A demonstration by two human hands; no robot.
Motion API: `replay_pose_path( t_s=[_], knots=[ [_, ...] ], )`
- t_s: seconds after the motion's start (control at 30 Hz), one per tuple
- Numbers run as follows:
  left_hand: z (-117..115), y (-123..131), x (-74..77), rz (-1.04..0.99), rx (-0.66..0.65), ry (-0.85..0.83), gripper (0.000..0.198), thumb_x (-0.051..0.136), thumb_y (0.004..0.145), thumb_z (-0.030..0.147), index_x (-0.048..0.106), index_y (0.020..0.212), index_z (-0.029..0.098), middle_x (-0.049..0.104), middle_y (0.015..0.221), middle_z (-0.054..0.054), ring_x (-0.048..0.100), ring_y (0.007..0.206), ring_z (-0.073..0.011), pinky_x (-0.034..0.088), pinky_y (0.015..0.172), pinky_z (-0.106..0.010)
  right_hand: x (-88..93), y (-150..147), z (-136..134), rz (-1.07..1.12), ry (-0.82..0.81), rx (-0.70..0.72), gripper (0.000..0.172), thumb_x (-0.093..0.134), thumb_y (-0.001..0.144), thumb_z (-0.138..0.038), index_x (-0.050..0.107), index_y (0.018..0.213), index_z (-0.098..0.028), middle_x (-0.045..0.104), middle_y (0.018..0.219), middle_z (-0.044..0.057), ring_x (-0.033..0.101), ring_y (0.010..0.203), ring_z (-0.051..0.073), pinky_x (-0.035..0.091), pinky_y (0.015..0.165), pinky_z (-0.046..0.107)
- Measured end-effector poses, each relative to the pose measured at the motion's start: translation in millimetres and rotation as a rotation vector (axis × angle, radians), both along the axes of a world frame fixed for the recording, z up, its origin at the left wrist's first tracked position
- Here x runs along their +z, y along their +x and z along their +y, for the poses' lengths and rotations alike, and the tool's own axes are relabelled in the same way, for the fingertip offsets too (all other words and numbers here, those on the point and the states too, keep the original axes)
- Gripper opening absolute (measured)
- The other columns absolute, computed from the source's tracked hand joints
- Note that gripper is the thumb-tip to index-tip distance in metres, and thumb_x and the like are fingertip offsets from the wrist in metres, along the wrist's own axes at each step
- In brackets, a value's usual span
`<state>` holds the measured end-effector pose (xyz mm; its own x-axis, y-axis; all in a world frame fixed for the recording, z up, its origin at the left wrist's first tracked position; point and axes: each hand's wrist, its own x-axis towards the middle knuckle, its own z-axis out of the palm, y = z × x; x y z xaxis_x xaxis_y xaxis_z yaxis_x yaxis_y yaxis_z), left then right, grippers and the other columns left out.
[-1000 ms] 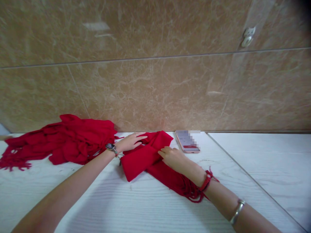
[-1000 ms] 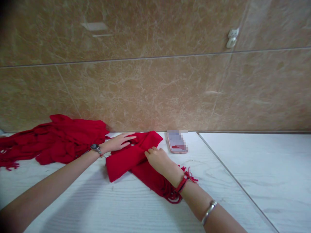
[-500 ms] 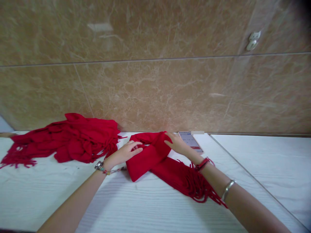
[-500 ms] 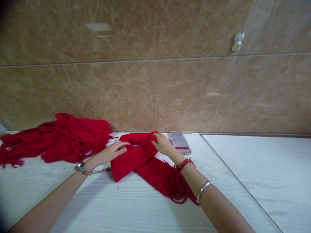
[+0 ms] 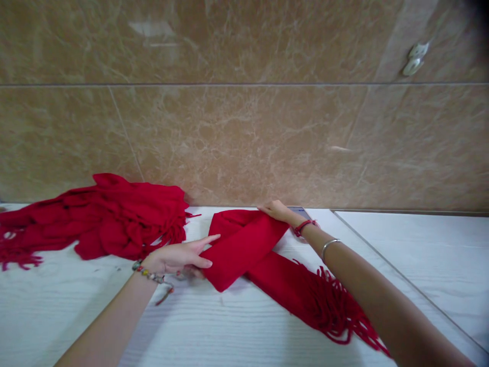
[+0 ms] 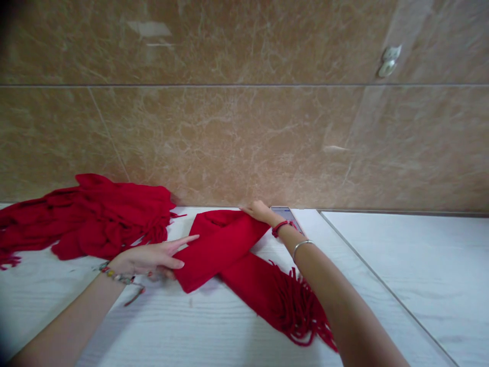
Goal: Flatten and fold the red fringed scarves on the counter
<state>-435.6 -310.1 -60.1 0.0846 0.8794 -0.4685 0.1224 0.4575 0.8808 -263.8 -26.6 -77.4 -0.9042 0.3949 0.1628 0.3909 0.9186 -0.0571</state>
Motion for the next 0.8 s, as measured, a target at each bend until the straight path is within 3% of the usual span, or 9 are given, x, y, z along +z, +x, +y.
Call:
replay_pose_path(
  t_s=[0.1, 0.17, 0.23, 0.33, 0.4, 0.53, 0.6, 0.7, 0.8],
  knots=[
    [-3.4, -1.8, -2.1, -0.043, -0.083, -0.087, 0.107, 0.072, 0.060, 0.027, 0.000, 0.140, 0.028, 0.066, 0.092, -0.003, 0.063, 0.067, -0.0164, 0.045, 0.056, -0.023, 1.3, 2.7, 1.5, -0.017, 0.003, -0.031, 0.051, 0.028, 0.092, -0.039, 0.069, 0.079, -0.010, 0.068, 0.077, 0.013, 0.061, 0.069, 0.018, 0.039, 0.062, 0.023],
    [-4.6, 0.0, -2.0, 0.061, -0.146, -0.151, 0.108, 0.069, 0.065, 0.033, -0.009, 0.139, 0.024, 0.066, 0.077, -0.001, 0.063, 0.064, -0.0181, 0.045, 0.055, -0.025, -1.2, 3.7, -4.3, -0.030, 0.005, 0.004, 0.042, 0.038, 0.089, -0.039, 0.068, 0.080, -0.012, 0.068, 0.080, 0.011, 0.061, 0.072, 0.017, 0.039, 0.063, 0.023],
    [-4.5, 3.6, -1.0, 0.242, -0.136, -0.109, 0.101, 0.063, 0.070, 0.040, -0.007, 0.140, 0.021, 0.065, 0.070, 0.000, 0.062, 0.062, -0.0177, 0.044, 0.056, -0.025, -4.5, 5.5, -12.9, -0.022, 0.011, 0.041, 0.035, 0.041, 0.088, -0.037, 0.067, 0.085, -0.014, 0.068, 0.086, 0.010, 0.061, 0.078, 0.017, 0.039, 0.067, 0.022],
    [-0.8, 11.2, -1.7, 0.492, 0.002, 0.150, 0.094, 0.063, 0.068, 0.042, 0.008, 0.140, 0.019, 0.064, 0.082, -0.003, 0.060, 0.072, -0.0178, 0.044, 0.063, -0.026, -6.9, 12.1, -23.4, 0.018, 0.022, 0.071, 0.036, 0.031, 0.093, -0.031, 0.063, 0.095, -0.014, 0.067, 0.093, 0.009, 0.059, 0.083, 0.014, 0.038, 0.072, 0.021],
    [3.2, 16.8, -4.7, 0.544, 0.061, 0.262, 0.095, 0.068, 0.062, 0.036, 0.016, 0.139, 0.018, 0.062, 0.095, -0.007, 0.059, 0.083, -0.0200, 0.043, 0.070, -0.028, -6.4, 17.8, -26.8, 0.023, 0.029, 0.088, 0.036, 0.030, 0.093, -0.029, 0.062, 0.094, -0.014, 0.066, 0.094, 0.009, 0.059, 0.084, 0.013, 0.038, 0.073, 0.021],
    [7.7, 24.0, -8.1, 0.305, 0.043, 0.218, 0.096, 0.066, 0.059, 0.025, 0.014, 0.139, 0.019, 0.059, 0.105, -0.011, 0.056, 0.094, -0.0211, 0.043, 0.075, -0.029, -2.4, 25.8, -29.2, -0.001, 0.049, 0.076, 0.038, 0.032, 0.092, -0.031, 0.063, 0.084, -0.012, 0.067, 0.087, 0.011, 0.059, 0.078, 0.015, 0.038, 0.070, 0.023],
    [6.5, 24.8, -5.5, 0.197, -0.013, 0.161, 0.099, 0.067, 0.058, 0.024, 0.010, 0.140, 0.019, 0.062, 0.098, -0.007, 0.058, 0.087, -0.0188, 0.043, 0.072, -0.026, 0.2, 27.6, -31.0, -0.016, 0.051, 0.062, 0.040, 0.030, 0.092, -0.031, 0.063, 0.080, -0.012, 0.067, 0.078, 0.011, 0.059, 0.070, 0.015, 0.038, 0.065, 0.023],
    [3.0, 21.8, -0.3, 0.352, -0.023, 0.128, 0.097, 0.069, 0.058, 0.029, 0.016, 0.139, 0.017, 0.062, 0.075, 0.001, 0.058, 0.068, -0.0154, 0.041, 0.060, -0.022, 3.2, 29.8, -34.1, -0.052, 0.040, 0.091, 0.028, 0.042, 0.087, -0.030, 0.064, 0.077, -0.014, 0.067, 0.077, 0.008, 0.059, 0.071, 0.014, 0.038, 0.068, 0.022],
    [5.1, 10.7, 0.2, 0.585, 0.162, 0.147, 0.083, 0.059, 0.070, 0.046, 0.022, 0.137, 0.014, 0.059, 0.065, 0.001, 0.056, 0.058, -0.0154, 0.039, 0.051, -0.022, 6.0, 30.4, -31.7, -0.041, 0.035, 0.063, 0.022, 0.045, 0.085, -0.028, 0.063, 0.089, -0.015, 0.066, 0.092, 0.008, 0.058, 0.085, 0.015, 0.039, 0.076, 0.023]
  ],
)
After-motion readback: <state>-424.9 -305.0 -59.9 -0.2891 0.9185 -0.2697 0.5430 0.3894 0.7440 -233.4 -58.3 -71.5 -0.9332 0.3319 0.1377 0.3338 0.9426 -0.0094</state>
